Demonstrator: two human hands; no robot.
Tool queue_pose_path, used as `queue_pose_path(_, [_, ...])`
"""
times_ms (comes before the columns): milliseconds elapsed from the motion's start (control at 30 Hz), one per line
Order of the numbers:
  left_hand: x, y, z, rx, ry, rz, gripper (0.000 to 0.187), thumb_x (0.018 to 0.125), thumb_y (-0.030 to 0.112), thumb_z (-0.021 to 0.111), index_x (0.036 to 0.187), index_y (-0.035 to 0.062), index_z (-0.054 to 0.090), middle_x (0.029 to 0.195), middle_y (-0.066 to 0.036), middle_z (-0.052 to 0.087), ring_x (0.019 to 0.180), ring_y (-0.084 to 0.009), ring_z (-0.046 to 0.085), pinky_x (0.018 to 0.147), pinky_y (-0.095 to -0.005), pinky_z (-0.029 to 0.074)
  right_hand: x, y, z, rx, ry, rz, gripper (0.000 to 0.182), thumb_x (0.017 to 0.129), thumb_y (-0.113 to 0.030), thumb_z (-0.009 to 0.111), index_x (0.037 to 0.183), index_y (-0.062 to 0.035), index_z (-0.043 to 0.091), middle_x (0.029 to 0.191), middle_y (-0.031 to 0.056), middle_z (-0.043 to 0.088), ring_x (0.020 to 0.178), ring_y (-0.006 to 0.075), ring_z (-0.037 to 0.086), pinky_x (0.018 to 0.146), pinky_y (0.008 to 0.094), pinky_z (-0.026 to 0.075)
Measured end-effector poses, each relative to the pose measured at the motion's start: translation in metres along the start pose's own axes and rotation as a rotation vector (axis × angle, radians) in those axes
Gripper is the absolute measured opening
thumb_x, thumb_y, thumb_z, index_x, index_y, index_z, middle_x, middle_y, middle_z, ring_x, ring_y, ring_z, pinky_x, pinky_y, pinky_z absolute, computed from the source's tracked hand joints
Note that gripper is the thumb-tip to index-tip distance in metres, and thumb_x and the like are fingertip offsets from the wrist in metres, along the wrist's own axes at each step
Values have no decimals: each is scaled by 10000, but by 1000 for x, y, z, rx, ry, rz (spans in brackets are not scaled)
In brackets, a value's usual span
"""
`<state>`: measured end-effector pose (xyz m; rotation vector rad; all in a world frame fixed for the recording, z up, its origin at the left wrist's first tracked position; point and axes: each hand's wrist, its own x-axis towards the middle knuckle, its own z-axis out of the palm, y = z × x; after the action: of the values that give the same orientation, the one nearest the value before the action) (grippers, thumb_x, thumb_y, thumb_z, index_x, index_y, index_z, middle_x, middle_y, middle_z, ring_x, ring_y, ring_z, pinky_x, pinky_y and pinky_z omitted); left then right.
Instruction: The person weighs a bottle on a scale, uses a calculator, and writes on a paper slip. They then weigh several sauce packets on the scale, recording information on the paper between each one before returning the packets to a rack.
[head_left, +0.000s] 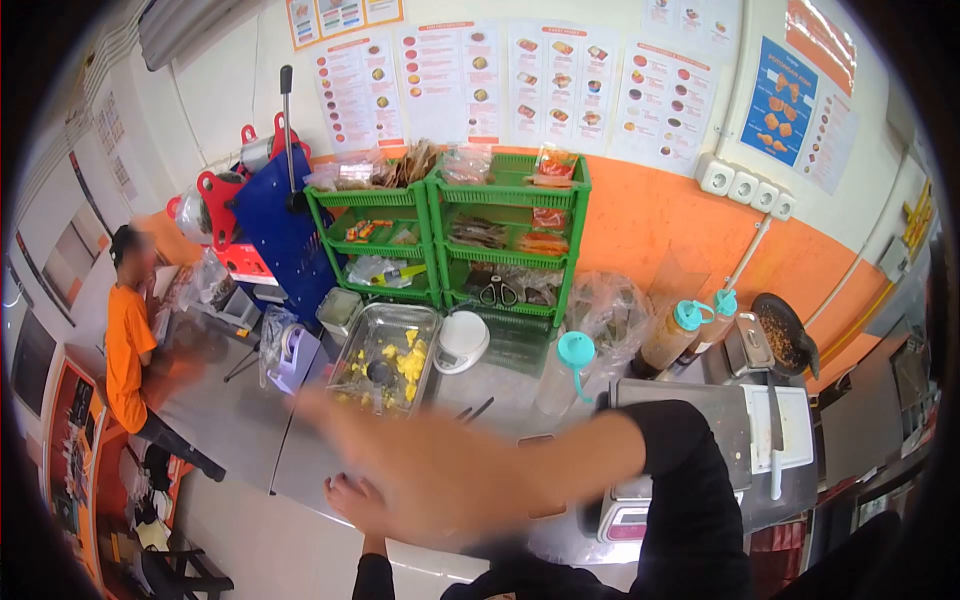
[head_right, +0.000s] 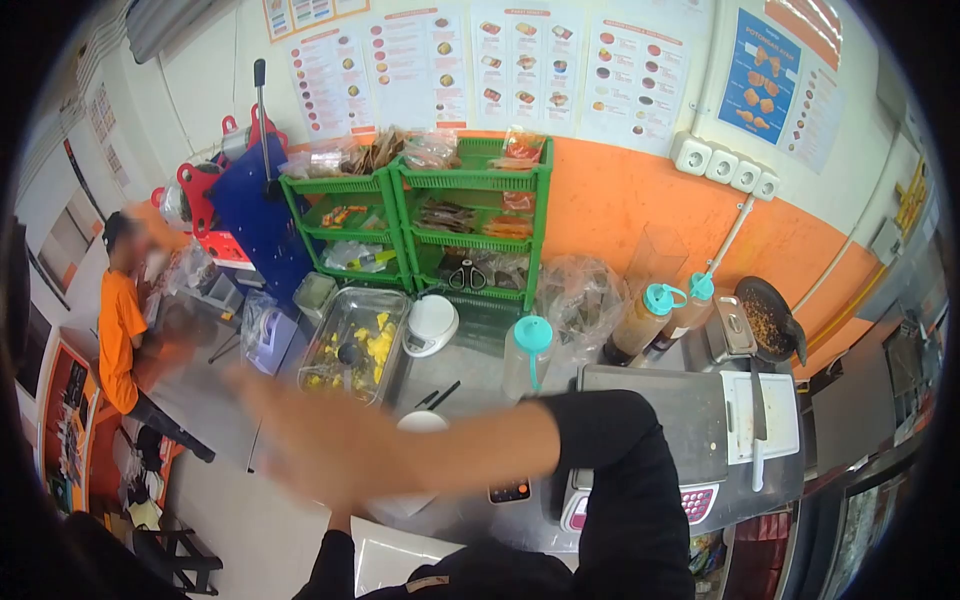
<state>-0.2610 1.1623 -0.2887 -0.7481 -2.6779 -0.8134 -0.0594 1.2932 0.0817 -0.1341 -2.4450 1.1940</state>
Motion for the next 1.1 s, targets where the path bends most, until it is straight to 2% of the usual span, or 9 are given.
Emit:
queue_pose_path(67, [2, -13, 11, -11, -15, 3, 427, 885, 288, 549, 1217, 33, 468, 1354, -226, 353, 1247, -400, 343, 1042, -500, 259, 34, 52, -48, -329, 368, 32, 589, 775, -301, 726, 1223, -8, 479, 930, 144, 597, 909, 312, 594, 784, 411, 484])
queue_pose_path(100, [1, -19, 17, -16, -21, 2, 428, 884, 287, 548, 1216, 30, 467, 1353, -228, 353, 1249, -402, 341, 1043, -503, 258, 54, 84, -80, -436, 536, 72, 587, 758, -299, 742, 1193, 4, 492, 940, 146, 594, 922, 315, 594, 794, 406, 484])
queue_pose_path(200, [1, -17, 13, -40, -33, 5, 437, 880, 291, 554, 1215, 26, 463, 1353, -228, 352, 1253, -403, 337, 1048, -505, 254, 89, 174, -163, -666, 815, 287, 701, 678, -279, 799, 1174, 63, 440, 1207, 253, 446, 1036, 422, 553, 858, 460, 488])
queue_pose_path(300, [2, -12, 10, -9, -48, -29, 451, 876, 308, 560, 1212, 23, 462, 1351, -228, 353, 1252, -401, 337, 1047, -504, 254, 115, 261, -219, -841, 855, 303, 702, 633, -310, 821, 1143, 53, 504, 1088, 209, 524, 1004, 361, 579, 845, 432, 488])
queue_pose_path(400, [3, -10, 11, -14, -47, -45, 460, 863, 302, 578, 1203, 15, 463, 1345, -223, 361, 1248, -395, 337, 1044, -505, 249, 134, 297, -237, -633, 626, 378, 555, 640, -315, 804, 1024, 34, 607, 985, 181, 619, 938, 341, 618, 817, 428, 496])
queue_pose_path(467, [4, -10, 11, -19, -57, -44, 461, 854, 297, 586, 1197, 14, 465, 1342, -221, 364, 1240, -393, 340, 1042, -504, 247, 146, 309, -233, -714, 688, 396, 480, 655, -328, 788, 965, 9, 645, 938, 172, 651, 904, 334, 633, 791, 429, 502])
queue_pose_path(600, [6, -6, 7, -11, -85, -74, 449, 852, 286, 590, 1203, 38, 461, 1351, -192, 353, 1242, -384, 336, 1050, -496, 248, 154, 305, -230, -815, 689, 456, 361, 709, -317, 740, 926, -34, 684, 915, 180, 665, 881, 339, 640, 766, 435, 506])
queue_pose_path(900, [7, -5, 6, -35, -82, -69, 420, 828, 252, 605, 1162, 39, 465, 1320, -196, 367, 1221, -386, 349, 1039, -493, 256, 151, 299, -245, -865, 738, 267, 242, 757, -225, 692, 899, -29, 698, 758, 195, 662, 745, 368, 648, 681, 445, 518])
queue_pose_path(1100, [6, -5, 5, -51, -43, -86, 468, 785, 278, 636, 1142, 11, 494, 1305, -213, 390, 1229, -386, 353, 1043, -486, 262, 149, 288, -247, -739, 837, 180, 222, 794, -227, 637, 890, -28, 658, 832, 202, 654, 853, 376, 630, 723, 472, 492])
